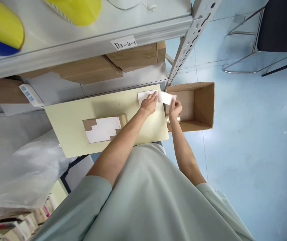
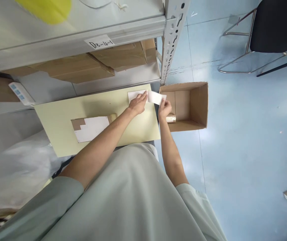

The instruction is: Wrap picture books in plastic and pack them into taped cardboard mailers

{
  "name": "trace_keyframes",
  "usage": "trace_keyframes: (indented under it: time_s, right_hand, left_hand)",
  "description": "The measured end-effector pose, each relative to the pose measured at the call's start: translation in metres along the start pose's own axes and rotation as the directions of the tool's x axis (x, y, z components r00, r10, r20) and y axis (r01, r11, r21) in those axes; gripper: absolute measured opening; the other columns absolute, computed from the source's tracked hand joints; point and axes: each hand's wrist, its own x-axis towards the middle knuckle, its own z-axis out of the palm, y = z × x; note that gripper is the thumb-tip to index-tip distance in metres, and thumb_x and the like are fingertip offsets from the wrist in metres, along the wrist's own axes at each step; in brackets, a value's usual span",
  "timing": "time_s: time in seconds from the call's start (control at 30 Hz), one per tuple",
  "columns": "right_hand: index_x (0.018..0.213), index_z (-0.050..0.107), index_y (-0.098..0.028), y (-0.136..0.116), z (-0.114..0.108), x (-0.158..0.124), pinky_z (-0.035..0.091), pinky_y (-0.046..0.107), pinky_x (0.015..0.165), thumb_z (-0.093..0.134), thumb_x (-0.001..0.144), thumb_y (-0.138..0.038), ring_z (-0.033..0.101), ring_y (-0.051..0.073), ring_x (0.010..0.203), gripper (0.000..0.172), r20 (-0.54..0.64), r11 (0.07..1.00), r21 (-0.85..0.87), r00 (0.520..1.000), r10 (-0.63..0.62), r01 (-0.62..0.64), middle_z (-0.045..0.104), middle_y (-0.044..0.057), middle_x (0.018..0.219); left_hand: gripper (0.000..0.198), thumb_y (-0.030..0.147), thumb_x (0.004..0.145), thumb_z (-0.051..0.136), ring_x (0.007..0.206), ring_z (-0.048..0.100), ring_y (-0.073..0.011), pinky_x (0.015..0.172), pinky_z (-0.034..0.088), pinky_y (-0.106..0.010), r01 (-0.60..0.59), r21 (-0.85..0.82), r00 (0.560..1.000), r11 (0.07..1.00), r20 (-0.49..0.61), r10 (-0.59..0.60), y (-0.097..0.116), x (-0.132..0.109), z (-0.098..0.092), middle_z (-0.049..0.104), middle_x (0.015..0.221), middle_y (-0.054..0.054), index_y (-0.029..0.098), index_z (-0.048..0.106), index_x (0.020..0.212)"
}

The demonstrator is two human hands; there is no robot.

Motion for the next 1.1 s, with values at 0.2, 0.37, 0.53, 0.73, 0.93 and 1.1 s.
trace_keyframes:
  time_s: [0.2, 0.37, 0.53, 0.73, 0.93, 1.1]
  right_hand:
    - [0.080, 0.063, -0.024, 0.022, -0.061, -0.024, 0.061, 0.039, 0.080, 0.050, 0.106, -0.066, 0.072, 0.027, 0.082, 0.051, -0.271, 0.995, -0.062, 0.961, 0.061, -0.081, 0.076, 0.009, 0.081]
    - [0.089, 0.068, -0.022, -0.002, -0.075, -0.060, 0.061, 0.039, 0.086, 0.046, 0.110, -0.071, 0.071, 0.025, 0.084, 0.058, -0.139, 0.986, -0.081, 0.978, -0.159, 0.149, 0.077, 0.008, 0.088]
    - [0.101, 0.080, -0.027, -0.036, -0.069, -0.113, 0.061, 0.044, 0.096, 0.049, 0.117, -0.062, 0.078, 0.028, 0.103, 0.049, 0.303, 0.741, -0.054, 0.718, -0.626, 0.669, 0.084, 0.011, 0.109]
    - [0.121, 0.085, -0.034, -0.064, -0.054, -0.171, 0.060, 0.042, 0.097, 0.052, 0.120, -0.040, 0.079, 0.026, 0.114, 0.034, 0.631, 0.447, 0.151, 0.263, -0.730, 0.881, 0.086, 0.008, 0.125]
    - [0.149, 0.076, -0.032, -0.093, -0.045, -0.202, 0.054, 0.055, 0.121, 0.070, 0.111, -0.057, 0.062, 0.036, 0.152, 0.046, 0.711, 0.387, 0.184, 0.149, -0.687, 0.903, 0.068, 0.016, 0.161]
    - [0.180, 0.042, -0.034, -0.124, -0.046, -0.224, 0.052, 0.062, 0.126, 0.059, 0.107, -0.079, 0.051, 0.039, 0.163, 0.087, 0.741, 0.718, 0.254, 0.347, -0.575, 0.648, 0.047, 0.014, 0.181]
  left_hand:
    - [0.082, 0.017, 0.088, 0.072, 0.173, 0.035, -0.0414, 0.138, 0.040, -0.054, 0.034, -0.053, 0.999, 0.998, 0.037, -0.032, 0.006, -0.003, -0.008, 0.029, 0.189, -0.020, 0.009, 0.055, 0.167]
    - [0.055, 0.043, 0.104, 0.068, 0.167, 0.049, -0.0378, 0.139, 0.038, -0.053, 0.029, -0.389, 0.992, 0.921, -0.102, -0.074, 0.028, -0.063, -0.011, 0.063, 0.166, -0.025, 0.011, 0.072, 0.148]
    - [0.070, 0.080, 0.107, 0.050, 0.142, 0.073, -0.0345, 0.121, 0.059, -0.048, 0.030, -0.889, 0.981, 0.458, -0.063, -0.186, 0.033, -0.169, -0.028, 0.081, 0.140, -0.019, 0.021, 0.085, 0.121]
    - [0.061, 0.082, 0.083, 0.083, 0.118, 0.081, -0.0351, 0.113, 0.063, -0.047, 0.033, -0.926, 0.883, 0.376, -0.149, -0.445, 0.015, -0.265, -0.048, 0.086, 0.102, -0.011, 0.021, 0.083, 0.086]
    - [0.050, 0.069, 0.077, 0.092, 0.095, 0.079, -0.0281, 0.096, 0.063, -0.041, -0.019, -0.935, 0.777, 0.354, -0.236, -0.583, 0.008, -0.310, -0.051, 0.082, 0.088, -0.007, 0.021, 0.082, 0.083]
    - [0.059, 0.076, 0.072, 0.092, 0.103, 0.079, -0.0321, 0.099, 0.061, -0.043, -0.052, -0.935, 0.781, 0.350, -0.257, -0.570, -0.004, -0.335, -0.064, 0.086, 0.098, -0.010, 0.020, 0.085, 0.088]
